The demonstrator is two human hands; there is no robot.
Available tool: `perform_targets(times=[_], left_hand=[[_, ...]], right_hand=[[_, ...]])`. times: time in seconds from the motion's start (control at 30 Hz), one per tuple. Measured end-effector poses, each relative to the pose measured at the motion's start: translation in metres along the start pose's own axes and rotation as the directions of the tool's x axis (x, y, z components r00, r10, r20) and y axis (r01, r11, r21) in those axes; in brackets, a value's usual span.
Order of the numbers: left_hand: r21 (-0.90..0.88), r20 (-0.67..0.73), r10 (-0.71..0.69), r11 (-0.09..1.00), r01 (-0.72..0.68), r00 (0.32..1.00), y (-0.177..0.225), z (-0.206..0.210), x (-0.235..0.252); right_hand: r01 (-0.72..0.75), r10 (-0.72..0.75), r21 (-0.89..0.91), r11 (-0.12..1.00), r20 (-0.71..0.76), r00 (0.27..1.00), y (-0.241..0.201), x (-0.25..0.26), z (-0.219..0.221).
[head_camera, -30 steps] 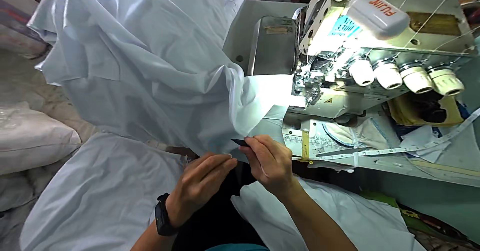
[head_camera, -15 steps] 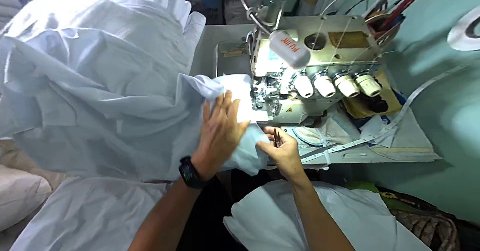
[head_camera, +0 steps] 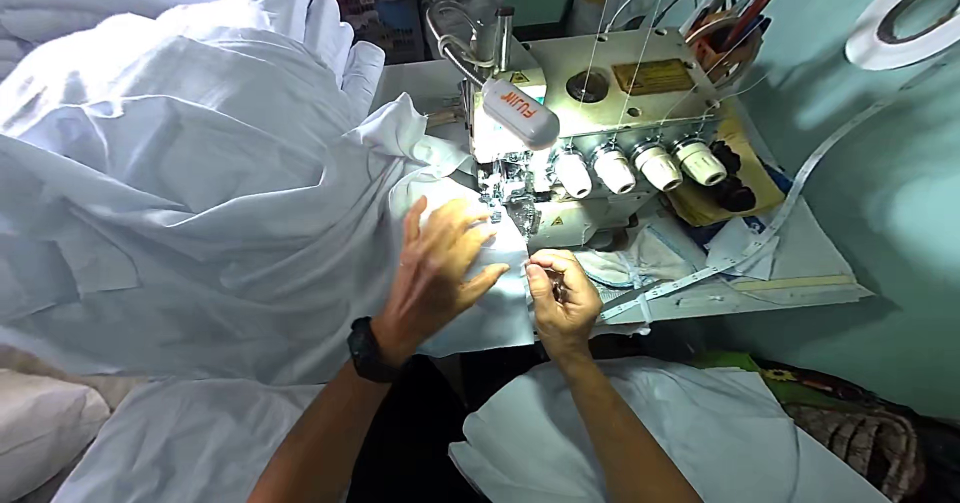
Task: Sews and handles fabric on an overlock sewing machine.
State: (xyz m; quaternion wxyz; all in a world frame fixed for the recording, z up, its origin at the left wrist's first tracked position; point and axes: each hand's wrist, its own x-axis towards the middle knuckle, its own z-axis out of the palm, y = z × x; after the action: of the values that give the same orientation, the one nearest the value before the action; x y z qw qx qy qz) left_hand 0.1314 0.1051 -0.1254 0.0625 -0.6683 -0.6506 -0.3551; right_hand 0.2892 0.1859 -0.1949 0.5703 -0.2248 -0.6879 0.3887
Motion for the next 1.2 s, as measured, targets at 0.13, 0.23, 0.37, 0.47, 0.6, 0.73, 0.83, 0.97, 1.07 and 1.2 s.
perform_targets(times=[0.13, 0.23, 0.37, 0.47, 0.6, 0.73, 0.83, 0.97, 1.07, 1.2], left_hand=[[0.124, -0.172, 0.192, 0.977, -0.172, 0.966, -0.005, 0.025, -0.015], [-0.150, -0.220, 0.162, 0.969, -0.198, 0.962, 0.000, 0.014, -0.014], [-0.264, -0.131, 0.007, 0.964, -0.042, 0.991, 0.002, -0.014, 0.008], [-0.226, -0.021, -0.062, 0.973, 0.055, 0.998, -0.012, -0.015, 0.025], [-0.347, 0.140, -0.122, 0.923, 0.164, 0.983, -0.024, -0.018, 0.026], [-0.286, 0.205, -0.158, 0.934, 0.214, 0.966, -0.020, -0.020, 0.018], [-0.249, 0.217, -0.180, 0.940, 0.233, 0.959, -0.017, -0.020, 0.019], [-0.228, 0.210, -0.255, 0.926, 0.301, 0.944, -0.014, -0.019, 0.021], [-0.104, 0.118, -0.214, 0.968, 0.226, 0.970, -0.005, -0.013, 0.017], [0.350, 0.015, -0.082, 0.934, 0.071, 0.997, 0.033, 0.012, -0.010]], right_hand=[[0.048, -0.047, -0.021, 0.999, 0.056, 0.997, -0.010, 0.002, 0.003], [0.017, -0.015, -0.006, 1.000, 0.245, 0.969, -0.015, 0.005, -0.008], [0.057, -0.038, -0.059, 0.997, 0.283, 0.958, -0.009, 0.009, -0.013], [0.138, -0.083, -0.202, 0.970, 0.262, 0.962, 0.007, 0.017, -0.009], [0.187, -0.163, -0.017, 0.982, 0.427, 0.890, 0.013, 0.005, -0.015], [0.044, -0.100, 0.123, 0.991, 0.494, 0.864, 0.006, -0.027, -0.022], [0.004, -0.043, 0.081, 0.997, 0.490, 0.871, 0.011, -0.040, -0.023], [-0.054, 0.002, 0.088, 0.995, 0.508, 0.861, 0.007, -0.047, -0.030], [-0.110, 0.036, 0.121, 0.986, 0.498, 0.867, 0.001, -0.052, -0.034], [-0.170, 0.096, 0.137, 0.976, 0.431, 0.897, -0.011, -0.058, -0.037]])
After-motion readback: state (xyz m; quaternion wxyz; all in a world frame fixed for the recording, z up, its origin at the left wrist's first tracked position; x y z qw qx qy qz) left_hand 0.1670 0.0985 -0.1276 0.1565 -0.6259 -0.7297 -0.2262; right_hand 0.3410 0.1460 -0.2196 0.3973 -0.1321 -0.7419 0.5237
